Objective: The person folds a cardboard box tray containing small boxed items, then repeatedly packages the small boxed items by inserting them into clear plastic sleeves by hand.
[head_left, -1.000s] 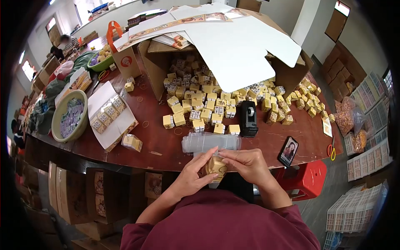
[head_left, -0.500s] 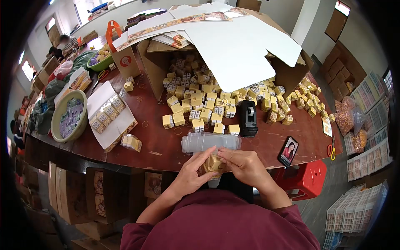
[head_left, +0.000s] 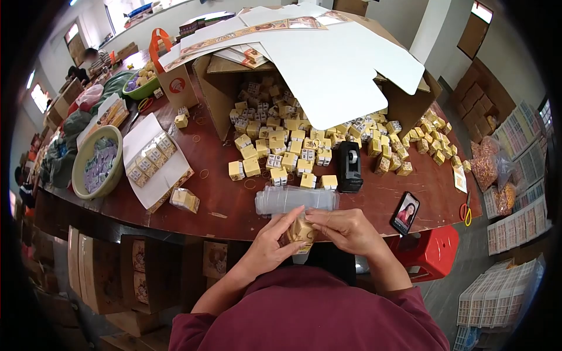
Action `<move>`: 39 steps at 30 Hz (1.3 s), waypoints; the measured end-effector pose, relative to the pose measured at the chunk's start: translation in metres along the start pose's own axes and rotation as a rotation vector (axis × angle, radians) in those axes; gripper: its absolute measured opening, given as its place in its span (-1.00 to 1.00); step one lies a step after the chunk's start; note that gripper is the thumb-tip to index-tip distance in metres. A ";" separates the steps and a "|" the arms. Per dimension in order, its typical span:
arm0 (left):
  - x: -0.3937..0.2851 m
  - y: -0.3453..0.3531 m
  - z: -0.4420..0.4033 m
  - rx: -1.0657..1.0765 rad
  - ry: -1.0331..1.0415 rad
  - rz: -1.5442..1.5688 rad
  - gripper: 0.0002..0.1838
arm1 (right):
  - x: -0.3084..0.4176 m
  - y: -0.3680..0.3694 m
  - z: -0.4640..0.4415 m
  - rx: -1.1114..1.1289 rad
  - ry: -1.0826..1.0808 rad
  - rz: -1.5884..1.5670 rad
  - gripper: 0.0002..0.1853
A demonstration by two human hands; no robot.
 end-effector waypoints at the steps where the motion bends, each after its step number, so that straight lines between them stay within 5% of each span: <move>1: -0.001 0.000 0.000 0.005 0.007 0.002 -0.19 | 0.002 -0.002 0.000 0.001 0.008 -0.002 -0.64; 20: 0.003 0.010 -0.002 0.146 -0.086 0.083 -0.17 | -0.016 -0.012 0.003 0.143 0.053 -0.211 -0.71; 39: 0.004 0.010 -0.001 0.117 -0.041 -0.025 -0.13 | 0.000 -0.005 0.004 0.064 -0.003 0.033 -0.58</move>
Point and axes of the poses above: each hand's wrist, its own z-axis away from the middle knuckle, its own y-axis out of the palm, x = y × z, the point moved 8 cm from there along -z, towards the middle knuckle, and after that the axes turned 7 degrees about z, right-handed, at the moved point
